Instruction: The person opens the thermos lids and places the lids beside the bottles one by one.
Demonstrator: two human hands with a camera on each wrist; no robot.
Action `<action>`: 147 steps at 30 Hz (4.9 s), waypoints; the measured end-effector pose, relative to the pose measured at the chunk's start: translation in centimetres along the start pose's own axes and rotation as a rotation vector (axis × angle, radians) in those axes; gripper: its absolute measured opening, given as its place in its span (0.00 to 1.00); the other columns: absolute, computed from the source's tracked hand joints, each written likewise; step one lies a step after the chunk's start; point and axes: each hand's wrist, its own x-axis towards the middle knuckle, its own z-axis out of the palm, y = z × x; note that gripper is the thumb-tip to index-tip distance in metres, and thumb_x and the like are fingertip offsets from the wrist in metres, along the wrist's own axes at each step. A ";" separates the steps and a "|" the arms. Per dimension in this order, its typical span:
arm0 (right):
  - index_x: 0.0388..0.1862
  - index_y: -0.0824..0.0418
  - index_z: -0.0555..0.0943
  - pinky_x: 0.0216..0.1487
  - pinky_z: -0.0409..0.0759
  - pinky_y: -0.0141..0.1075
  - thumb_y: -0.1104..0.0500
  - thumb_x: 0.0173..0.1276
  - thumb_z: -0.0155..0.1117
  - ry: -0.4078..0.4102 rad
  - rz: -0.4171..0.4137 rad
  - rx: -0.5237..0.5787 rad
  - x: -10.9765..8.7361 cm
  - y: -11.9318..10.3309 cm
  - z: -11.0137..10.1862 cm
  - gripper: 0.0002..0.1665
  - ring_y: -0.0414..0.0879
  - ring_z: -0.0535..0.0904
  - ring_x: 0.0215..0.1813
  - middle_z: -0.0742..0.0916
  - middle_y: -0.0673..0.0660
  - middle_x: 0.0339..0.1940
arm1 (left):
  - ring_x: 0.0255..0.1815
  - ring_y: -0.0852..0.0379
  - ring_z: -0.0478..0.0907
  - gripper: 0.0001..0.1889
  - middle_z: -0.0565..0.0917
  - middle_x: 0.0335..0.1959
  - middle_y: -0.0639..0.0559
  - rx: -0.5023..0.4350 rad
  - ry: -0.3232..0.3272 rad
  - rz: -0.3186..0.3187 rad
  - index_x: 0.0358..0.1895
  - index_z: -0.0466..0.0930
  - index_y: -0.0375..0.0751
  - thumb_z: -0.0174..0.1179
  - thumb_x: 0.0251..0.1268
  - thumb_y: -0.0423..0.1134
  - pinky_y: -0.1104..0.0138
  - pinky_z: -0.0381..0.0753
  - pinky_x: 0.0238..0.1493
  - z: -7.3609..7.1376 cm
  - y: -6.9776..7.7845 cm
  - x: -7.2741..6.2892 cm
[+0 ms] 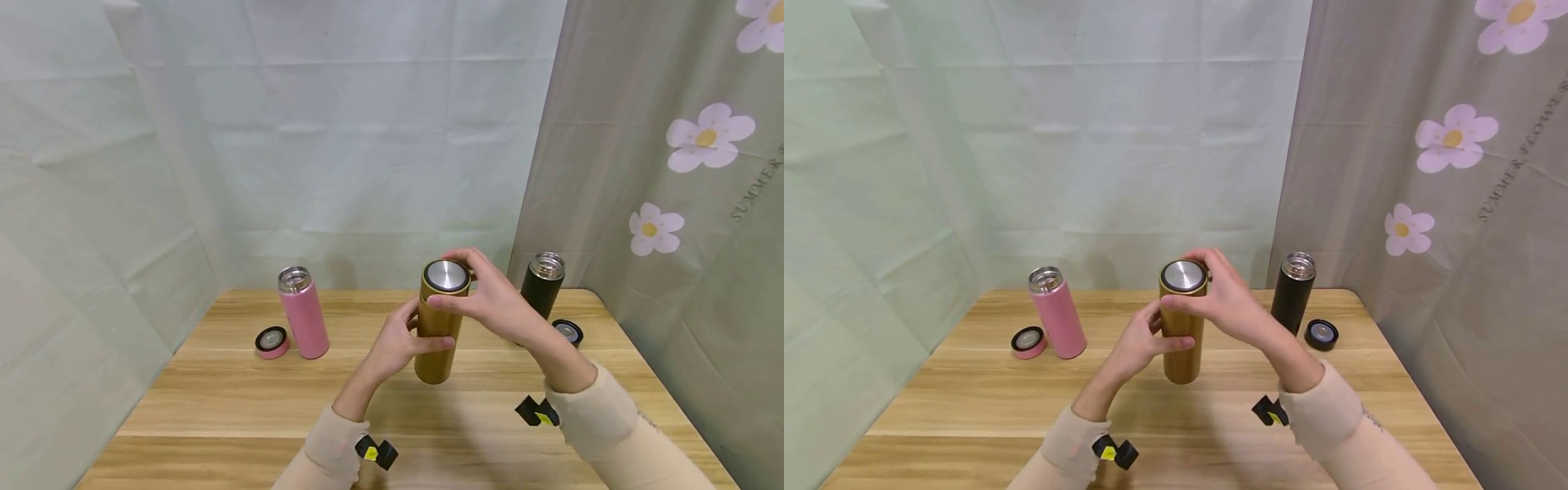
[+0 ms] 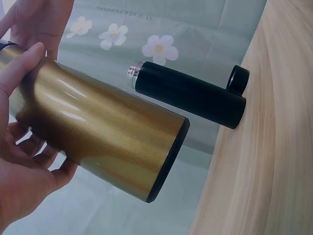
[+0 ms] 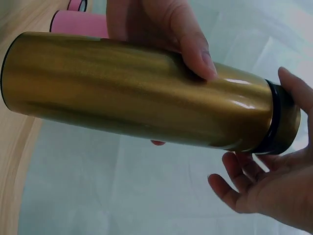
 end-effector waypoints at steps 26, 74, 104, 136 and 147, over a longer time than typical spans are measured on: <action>0.75 0.51 0.70 0.71 0.69 0.51 0.59 0.71 0.69 -0.417 -0.199 0.138 1.1 0.8 -3.6 0.35 0.52 0.74 0.67 0.76 0.54 0.69 | 0.61 0.54 0.79 0.33 0.81 0.62 0.58 -0.016 -0.108 0.026 0.68 0.76 0.55 0.78 0.58 0.44 0.48 0.73 0.67 0.0 0.2 -0.2; 0.76 0.53 0.69 0.68 0.73 0.53 0.53 0.70 0.70 -0.159 -0.074 0.261 0.8 0.8 -2.4 0.38 0.53 0.76 0.66 0.80 0.56 0.66 | 0.62 0.50 0.79 0.35 0.80 0.64 0.56 -0.037 -0.036 0.007 0.71 0.74 0.56 0.77 0.60 0.44 0.47 0.76 0.66 0.0 0.3 0.0; 0.77 0.53 0.66 0.60 0.77 0.39 0.61 0.70 0.72 -0.030 -0.149 0.195 0.2 1.2 -4.2 0.40 0.56 0.74 0.61 0.77 0.59 0.65 | 0.62 0.51 0.79 0.37 0.82 0.63 0.56 0.000 0.017 0.008 0.72 0.73 0.55 0.77 0.59 0.48 0.44 0.74 0.66 -0.3 0.3 0.1; 0.69 0.54 0.70 0.55 0.78 0.37 0.64 0.70 0.70 0.014 -0.168 0.139 -0.1 1.5 -4.8 0.32 0.55 0.75 0.58 0.73 0.54 0.65 | 0.62 0.49 0.78 0.36 0.81 0.62 0.54 -0.002 0.032 -0.006 0.72 0.74 0.56 0.77 0.59 0.50 0.45 0.77 0.63 -0.5 0.1 0.0; 0.62 0.60 0.67 0.70 0.66 0.56 0.59 0.67 0.76 0.104 -0.076 0.062 -0.6 2.0 -4.8 0.32 0.54 0.73 0.64 0.80 0.58 0.64 | 0.61 0.48 0.78 0.36 0.81 0.62 0.53 -0.011 0.046 0.007 0.71 0.74 0.55 0.77 0.60 0.50 0.44 0.77 0.63 -0.8 0.2 0.0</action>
